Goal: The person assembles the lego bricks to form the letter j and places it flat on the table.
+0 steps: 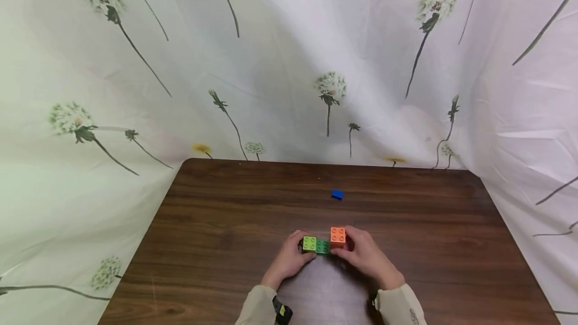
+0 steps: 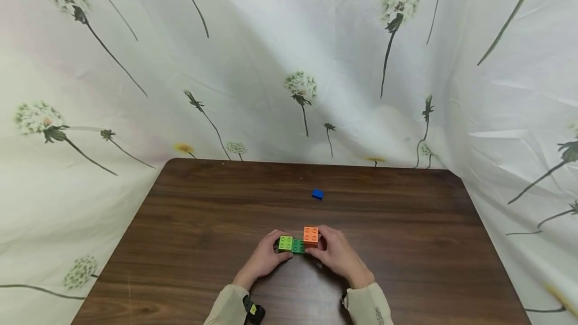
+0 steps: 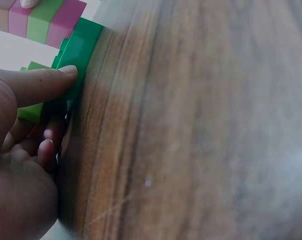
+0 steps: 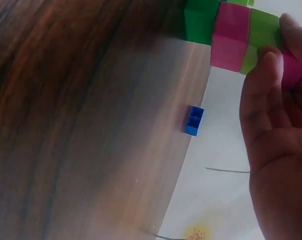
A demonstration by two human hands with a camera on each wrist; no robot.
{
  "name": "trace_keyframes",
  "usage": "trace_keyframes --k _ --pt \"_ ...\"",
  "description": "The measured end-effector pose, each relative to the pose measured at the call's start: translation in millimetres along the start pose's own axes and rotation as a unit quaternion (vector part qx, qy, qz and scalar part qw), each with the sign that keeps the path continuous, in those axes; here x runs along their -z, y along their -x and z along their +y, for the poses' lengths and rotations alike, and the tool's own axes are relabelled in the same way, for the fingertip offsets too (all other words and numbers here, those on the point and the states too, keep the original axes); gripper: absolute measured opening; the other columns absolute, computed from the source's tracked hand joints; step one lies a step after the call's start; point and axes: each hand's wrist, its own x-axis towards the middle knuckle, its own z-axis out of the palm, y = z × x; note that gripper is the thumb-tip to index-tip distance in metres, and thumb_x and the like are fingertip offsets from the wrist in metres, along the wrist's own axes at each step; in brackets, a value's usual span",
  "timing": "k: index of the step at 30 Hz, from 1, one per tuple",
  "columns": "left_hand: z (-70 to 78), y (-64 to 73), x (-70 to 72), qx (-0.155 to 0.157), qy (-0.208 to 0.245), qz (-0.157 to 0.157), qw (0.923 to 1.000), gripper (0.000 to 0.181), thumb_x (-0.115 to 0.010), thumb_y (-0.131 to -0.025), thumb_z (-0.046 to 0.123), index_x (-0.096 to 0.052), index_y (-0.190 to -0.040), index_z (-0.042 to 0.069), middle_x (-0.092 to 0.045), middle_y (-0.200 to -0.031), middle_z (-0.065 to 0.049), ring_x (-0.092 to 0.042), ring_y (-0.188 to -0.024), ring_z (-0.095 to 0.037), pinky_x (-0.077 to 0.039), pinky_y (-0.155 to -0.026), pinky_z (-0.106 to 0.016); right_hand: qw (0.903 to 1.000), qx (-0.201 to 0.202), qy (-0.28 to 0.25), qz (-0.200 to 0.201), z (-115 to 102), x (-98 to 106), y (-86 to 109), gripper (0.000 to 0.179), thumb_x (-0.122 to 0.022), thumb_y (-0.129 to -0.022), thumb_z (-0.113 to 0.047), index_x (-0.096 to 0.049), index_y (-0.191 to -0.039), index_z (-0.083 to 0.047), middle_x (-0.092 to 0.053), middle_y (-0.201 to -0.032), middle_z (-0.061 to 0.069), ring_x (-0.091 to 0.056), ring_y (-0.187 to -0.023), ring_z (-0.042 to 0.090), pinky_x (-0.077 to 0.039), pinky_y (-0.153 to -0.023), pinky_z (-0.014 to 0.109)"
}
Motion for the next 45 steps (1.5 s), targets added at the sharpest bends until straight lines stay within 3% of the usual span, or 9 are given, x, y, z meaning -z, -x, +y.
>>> trace_keyframes --k 10,17,21,28,36,42,45 --pt "2.3 -2.9 1.6 -0.002 -0.001 -0.002 1.0000 0.036 -0.075 -0.083 0.017 -0.062 -0.116 0.015 -0.060 -0.113 0.000 -0.056 -0.108 -0.020 -0.045 -0.091 -0.044 0.9997 -0.023 0.005 -0.010 6.2 -3.9 -1.0 0.029 -0.077 -0.082 -0.022 -0.063 -0.106 -0.015 -0.058 -0.081 -0.008 -0.048 -0.068 0.003 -0.043 -0.059 0.021" --pt "0.0 -2.3 0.2 -0.005 -0.005 -0.001 1.0000 0.036 -0.076 -0.082 0.016 -0.063 -0.115 0.015 -0.061 -0.114 0.000 -0.056 -0.109 -0.021 -0.045 -0.091 -0.044 0.9972 -0.061 0.030 -0.032 11.3 -14.3 -2.1 0.038 -0.077 -0.082 -0.022 -0.063 -0.115 -0.011 -0.067 -0.102 -0.002 -0.059 -0.091 0.009 -0.051 -0.080 0.033" --pt "-0.5 -1.6 0.0 -0.006 -0.001 -0.001 1.0000 0.036 -0.076 -0.082 0.016 -0.063 -0.116 0.015 -0.061 -0.114 0.000 -0.056 -0.108 -0.021 -0.045 -0.091 -0.044 0.9966 -0.068 0.026 -0.037 12.3 -15.2 -2.2 0.038 -0.077 -0.082 -0.023 -0.063 -0.115 -0.011 -0.067 -0.102 -0.002 -0.059 -0.092 0.009 -0.051 -0.080 0.032" --pt "1.3 -1.1 -0.8 -0.009 -0.004 0.002 0.9999 0.036 -0.076 -0.082 0.016 -0.063 -0.115 0.015 -0.061 -0.113 0.000 -0.056 -0.107 -0.020 -0.046 -0.090 -0.041 0.9965 -0.072 0.004 -0.043 15.5 -15.6 0.2 0.039 -0.079 -0.080 -0.022 -0.062 -0.114 -0.013 -0.063 -0.091 -0.005 -0.053 -0.076 0.008 -0.045 -0.066 0.024" --pt "0.3 1.0 -1.3 -0.001 -0.003 0.000 1.0000 0.037 -0.076 -0.081 0.016 -0.062 -0.115 0.015 -0.060 -0.115 0.000 -0.056 -0.109 -0.021 -0.045 -0.092 -0.044 0.9942 -0.091 -0.048 -0.032 16.2 -15.3 5.2 0.053 -0.081 -0.078 -0.030 -0.056 -0.122 -0.016 -0.062 -0.108 -0.003 -0.056 -0.090 0.010 -0.047 -0.076 0.025" --pt "-0.6 1.3 -1.2 0.003 0.004 -0.001 1.0000 0.040 -0.077 -0.080 0.019 -0.061 -0.117 0.017 -0.060 -0.118 -0.002 -0.055 -0.110 -0.021 -0.045 -0.091 -0.045 0.9952 -0.086 -0.047 -0.001 12.1 -11.4 8.6 0.047 -0.077 -0.082 -0.026 -0.055 -0.123 -0.018 -0.063 -0.114 -0.005 -0.058 -0.108 0.014 -0.048 -0.093 0.039" --pt "-0.8 1.3 -1.0 0.004 0.007 -0.001 1.0000 0.041 -0.077 -0.081 0.020 -0.061 -0.119 0.018 -0.060 -0.120 -0.003 -0.054 -0.110 -0.022 -0.045 -0.090 -0.045 0.9945 -0.091 -0.052 -0.004 11.0 -10.3 9.6 0.044 -0.074 -0.084 -0.022 -0.055 -0.124 -0.020 -0.063 -0.116 -0.005 -0.058 -0.111 0.015 -0.047 -0.095 0.041"
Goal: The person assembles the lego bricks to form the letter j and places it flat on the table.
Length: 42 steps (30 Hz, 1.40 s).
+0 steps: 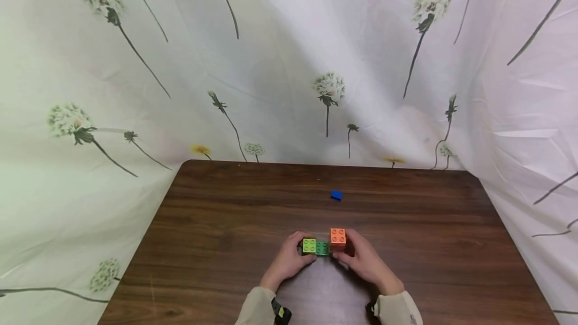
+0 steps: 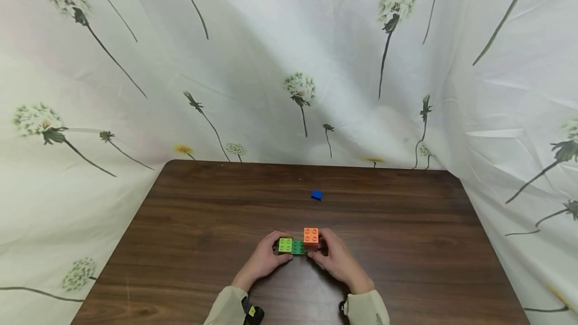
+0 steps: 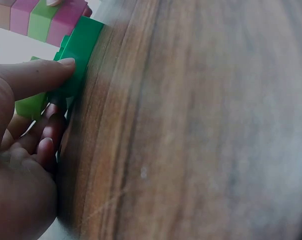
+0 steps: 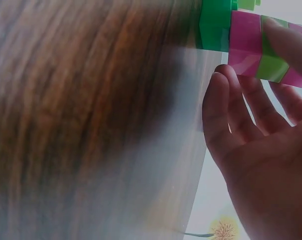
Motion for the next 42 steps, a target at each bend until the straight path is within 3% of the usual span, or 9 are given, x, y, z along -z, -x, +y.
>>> trace_keyframes --k 11,26,42 --pt "0.0 1.1 0.6 0.032 0.032 -0.008 0.9990 0.046 -0.079 -0.080 0.025 -0.060 -0.122 0.020 -0.059 -0.125 -0.005 -0.053 -0.114 -0.025 -0.043 -0.093 -0.051 0.9999 0.005 -0.011 -0.002 2.4 -0.6 2.8 0.042 -0.073 -0.085 -0.022 -0.055 -0.124 -0.022 -0.063 -0.112 -0.007 -0.058 -0.099 0.010 -0.049 -0.083 0.028" --pt "0.5 1.1 0.0 0.060 0.023 -0.013 0.9979 0.047 -0.078 -0.080 0.035 -0.061 -0.122 0.024 -0.060 -0.120 -0.003 -0.051 -0.105 -0.020 -0.045 -0.087 -0.046 0.9985 -0.013 -0.038 0.038 4.7 -4.3 3.0 0.039 -0.075 -0.083 -0.020 -0.057 -0.117 -0.014 -0.067 -0.097 0.001 -0.061 -0.083 0.007 -0.050 -0.070 0.022" --pt "2.0 -0.5 0.2 0.048 0.020 -0.011 0.9986 0.049 -0.077 -0.080 0.038 -0.059 -0.123 0.024 -0.058 -0.110 -0.001 -0.049 -0.098 -0.018 -0.043 -0.083 -0.042 0.9954 -0.047 -0.066 0.052 6.7 -4.2 0.1 0.041 -0.076 -0.083 -0.020 -0.059 -0.119 -0.010 -0.063 -0.093 0.002 -0.057 -0.078 0.013 -0.047 -0.067 0.023"
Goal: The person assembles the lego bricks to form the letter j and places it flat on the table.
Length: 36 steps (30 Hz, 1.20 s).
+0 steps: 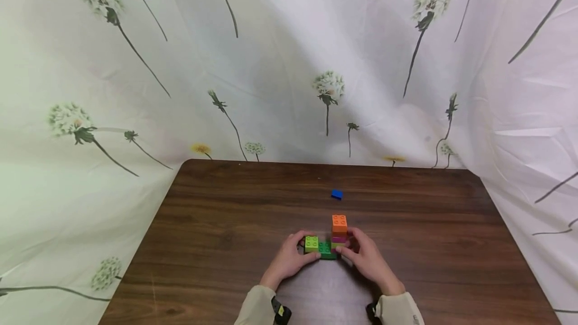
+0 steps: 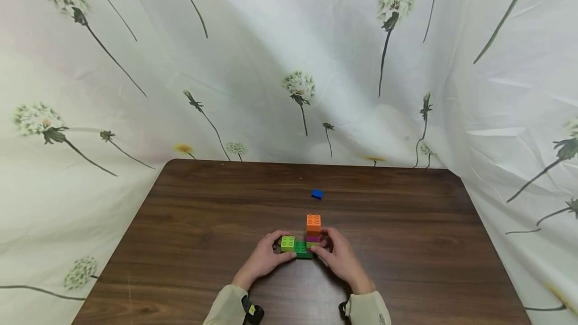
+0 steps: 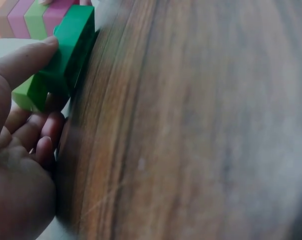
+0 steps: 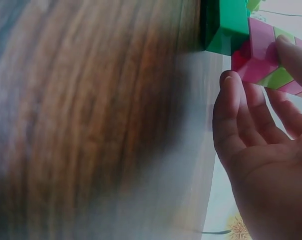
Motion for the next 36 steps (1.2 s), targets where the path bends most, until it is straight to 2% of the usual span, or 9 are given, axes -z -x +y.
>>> trace_keyframes --k 6,17,22,29,36 --pt "1.0 0.6 1.4 -0.006 -0.007 -0.005 0.9999 0.049 -0.078 -0.079 0.040 -0.060 -0.122 0.025 -0.056 -0.109 -0.003 -0.048 -0.096 -0.018 -0.043 -0.081 -0.041 0.9999 -0.010 -0.002 -0.009 0.7 2.6 -1.3 0.045 -0.075 -0.083 -0.027 -0.059 -0.120 -0.009 -0.062 -0.090 0.003 -0.057 -0.076 0.013 -0.047 -0.065 0.023" --pt "1.6 0.6 1.6 -0.018 -0.001 -0.012 0.9998 0.053 -0.077 -0.080 0.041 -0.059 -0.124 0.020 -0.055 -0.110 -0.003 -0.048 -0.096 -0.016 -0.043 -0.081 -0.038 0.9998 -0.019 -0.006 -0.008 3.5 2.8 -2.1 0.043 -0.075 -0.084 -0.025 -0.059 -0.119 -0.007 -0.063 -0.089 0.002 -0.058 -0.076 0.010 -0.048 -0.067 0.023" --pt "0.3 1.3 0.7 -0.013 -0.006 -0.015 0.9998 0.056 -0.077 -0.079 0.044 -0.058 -0.126 0.021 -0.056 -0.113 -0.002 -0.048 -0.098 -0.016 -0.044 -0.084 -0.039 0.9995 -0.022 -0.015 -0.016 5.5 1.1 -2.9 0.045 -0.074 -0.085 -0.027 -0.058 -0.121 -0.005 -0.066 -0.094 0.004 -0.059 -0.079 0.010 -0.049 -0.067 0.023" --pt "1.1 0.4 0.0 -0.025 -0.001 -0.014 0.9996 0.059 -0.077 -0.079 0.043 -0.057 -0.129 0.020 -0.058 -0.122 -0.001 -0.048 -0.105 -0.017 -0.044 -0.089 -0.042 0.9990 -0.027 -0.026 -0.024 5.8 3.0 -5.2 0.046 -0.073 -0.086 -0.025 -0.057 -0.121 0.000 -0.066 -0.101 0.009 -0.060 -0.081 0.013 -0.049 -0.067 0.022" --pt "3.9 0.4 1.1 -0.009 -0.002 -0.026 0.9996 0.066 -0.081 -0.075 0.041 -0.053 -0.131 0.021 -0.055 -0.124 0.000 -0.046 -0.108 -0.018 -0.042 -0.092 -0.046 0.9967 -0.054 -0.051 -0.033 6.2 4.4 -9.6 0.048 -0.074 -0.084 -0.025 -0.058 -0.120 0.003 -0.066 -0.100 0.010 -0.061 -0.083 0.015 -0.050 -0.066 0.025"
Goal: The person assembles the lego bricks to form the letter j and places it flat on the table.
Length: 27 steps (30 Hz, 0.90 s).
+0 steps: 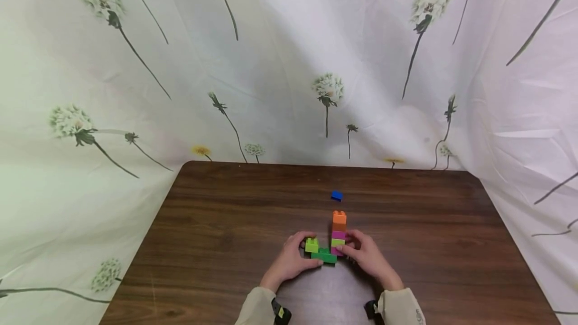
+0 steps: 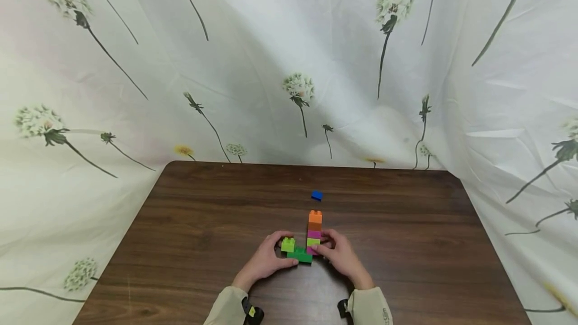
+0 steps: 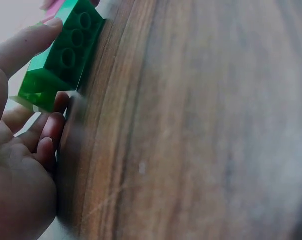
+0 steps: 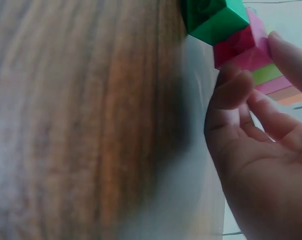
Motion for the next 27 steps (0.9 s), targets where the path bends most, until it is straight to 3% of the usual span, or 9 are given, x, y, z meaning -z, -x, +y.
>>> trace_keyframes --k 7,13,27 --pt "0.2 2.1 0.9 -0.012 -0.013 -0.010 0.9998 0.070 -0.082 -0.074 0.040 -0.051 -0.133 0.021 -0.054 -0.129 -0.001 -0.046 -0.113 -0.020 -0.041 -0.095 -0.049 0.9985 -0.030 -0.042 -0.017 2.6 0.6 -4.6 0.050 -0.073 -0.085 -0.024 -0.057 -0.121 0.008 -0.064 -0.100 0.014 -0.060 -0.079 0.017 -0.053 -0.064 0.029" --pt "-0.1 2.1 1.9 -0.029 -0.028 -0.014 0.9991 0.071 -0.082 -0.074 0.040 -0.051 -0.133 0.019 -0.054 -0.130 0.000 -0.047 -0.116 -0.021 -0.040 -0.098 -0.048 0.9977 -0.046 -0.046 -0.023 2.6 -0.8 -6.5 0.051 -0.073 -0.085 -0.026 -0.057 -0.120 0.008 -0.063 -0.097 0.012 -0.060 -0.080 0.017 -0.054 -0.066 0.029" --pt "0.2 3.7 0.8 -0.047 -0.036 -0.006 0.9982 0.070 -0.082 -0.072 0.039 -0.053 -0.133 0.020 -0.049 -0.132 0.000 -0.040 -0.120 -0.021 -0.038 -0.099 -0.047 0.9946 -0.048 -0.086 -0.030 -1.7 -3.3 -7.0 0.049 -0.073 -0.085 -0.018 -0.056 -0.118 0.013 -0.067 -0.097 0.015 -0.063 -0.079 0.015 -0.054 -0.067 0.029"
